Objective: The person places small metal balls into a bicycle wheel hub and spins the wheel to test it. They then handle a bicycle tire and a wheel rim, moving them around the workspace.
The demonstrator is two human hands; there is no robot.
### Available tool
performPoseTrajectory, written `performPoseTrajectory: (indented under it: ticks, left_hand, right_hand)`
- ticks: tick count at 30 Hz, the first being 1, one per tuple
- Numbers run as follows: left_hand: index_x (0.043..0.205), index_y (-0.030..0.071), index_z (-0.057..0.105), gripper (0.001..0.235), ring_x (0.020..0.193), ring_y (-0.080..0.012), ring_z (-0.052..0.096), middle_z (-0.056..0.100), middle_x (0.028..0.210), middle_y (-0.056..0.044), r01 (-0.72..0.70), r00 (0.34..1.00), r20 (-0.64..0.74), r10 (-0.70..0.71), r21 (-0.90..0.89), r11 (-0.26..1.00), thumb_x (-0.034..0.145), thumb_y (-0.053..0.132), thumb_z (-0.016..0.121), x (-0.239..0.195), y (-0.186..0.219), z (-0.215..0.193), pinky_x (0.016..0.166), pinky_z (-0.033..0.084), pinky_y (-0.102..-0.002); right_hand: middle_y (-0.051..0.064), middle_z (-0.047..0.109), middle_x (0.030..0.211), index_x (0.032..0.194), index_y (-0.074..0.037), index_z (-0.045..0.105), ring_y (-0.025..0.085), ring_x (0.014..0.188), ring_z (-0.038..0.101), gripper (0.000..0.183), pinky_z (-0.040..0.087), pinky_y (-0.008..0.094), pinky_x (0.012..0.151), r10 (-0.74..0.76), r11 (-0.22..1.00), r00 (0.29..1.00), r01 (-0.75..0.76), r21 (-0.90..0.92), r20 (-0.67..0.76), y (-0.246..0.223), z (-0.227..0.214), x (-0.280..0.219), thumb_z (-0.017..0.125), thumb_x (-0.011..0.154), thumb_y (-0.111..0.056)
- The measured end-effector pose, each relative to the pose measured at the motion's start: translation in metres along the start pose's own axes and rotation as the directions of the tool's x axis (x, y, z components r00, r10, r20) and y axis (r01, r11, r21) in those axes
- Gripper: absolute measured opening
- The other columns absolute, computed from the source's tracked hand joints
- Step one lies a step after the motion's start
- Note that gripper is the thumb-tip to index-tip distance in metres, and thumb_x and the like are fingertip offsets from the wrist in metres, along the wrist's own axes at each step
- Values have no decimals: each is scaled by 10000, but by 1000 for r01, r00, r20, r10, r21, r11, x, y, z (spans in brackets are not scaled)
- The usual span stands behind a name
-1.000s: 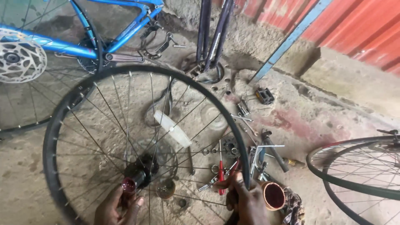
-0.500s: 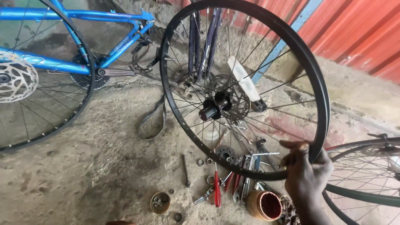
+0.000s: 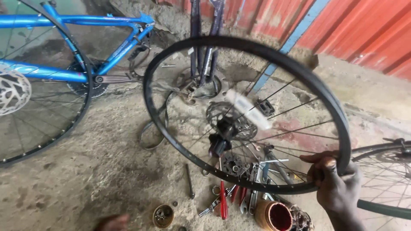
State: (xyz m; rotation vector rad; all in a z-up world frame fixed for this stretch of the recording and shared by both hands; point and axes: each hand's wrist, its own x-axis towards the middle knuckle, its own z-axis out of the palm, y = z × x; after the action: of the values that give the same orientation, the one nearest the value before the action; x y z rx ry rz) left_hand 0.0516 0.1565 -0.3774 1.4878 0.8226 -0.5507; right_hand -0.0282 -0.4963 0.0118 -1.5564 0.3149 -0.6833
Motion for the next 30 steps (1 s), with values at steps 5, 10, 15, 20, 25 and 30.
performPoseTrajectory:
  ticks: [5, 10, 15, 20, 25, 30]
  left_hand:
    - [1369, 29, 458, 640, 1344, -373, 619, 535, 1514, -258, -853, 521, 236, 820, 155, 498, 763, -15, 657, -149, 152, 29, 995, 609, -514]
    - [1560, -75, 214, 1027, 1421, -546, 381, 295, 1564, -382, -905, 246, 144, 958, 389, 174, 630, -12, 645, -286, 261, 94, 1107, 395, -665]
    - [1510, -32, 477, 617, 1451, -236, 488, 531, 1565, -152, -892, 435, 347, 831, 290, 346, 897, 45, 477, -81, 199, -12, 1247, 315, -367]
    - [383, 220, 561, 348, 495, -37, 711, 678, 412, 83, -925, 38, 329, 944, 368, -91, 699, 208, 705, -54, 124, 7, 1183, 392, -396]
    - [529, 300, 629, 270, 587, 28, 771, 737, 517, 154, -932, -132, 553, 823, 215, -294, 788, 336, 697, -146, 179, 22, 1198, 293, -450]
    - [840, 222, 714, 79, 676, 6, 810, 802, 769, 85, -990, -124, 299, 946, 30, -140, 785, 234, 770, -106, 129, 13, 1040, 595, -275]
  right_hand:
    - [110, 789, 831, 946, -13, 707, 126, 484, 652, 265, 583, 265, 426, -46, 971, 987, 80, -226, 152, -2, -14, 1, 704, 912, -275]
    - [-6, 748, 576, 688, -107, 675, 91, 571, 730, 210, 574, 201, 444, -253, 820, 907, 385, -423, 336, -63, 21, -28, 700, 803, -281]
    - [-82, 862, 756, 667, -184, 736, 46, 710, 871, 67, 688, 177, 700, -362, 624, 727, 654, -428, 583, -77, 21, -30, 765, 673, -244]
    - [-93, 882, 746, 565, -190, 671, 17, 645, 863, 214, 683, 158, 575, -307, 675, 770, 590, -443, 559, -57, 5, -33, 783, 687, -326]
    - [62, 811, 1035, 934, -83, 728, 163, 1039, 811, 248, 657, 334, 1040, -439, 735, 714, 635, -238, 546, -10, -15, -15, 715, 778, -274]
    - [214, 704, 1327, 1136, -24, 621, 290, 1246, 700, 549, 522, 458, 1165, -317, 901, 845, 410, -143, 431, 65, -28, 0, 826, 674, -240]
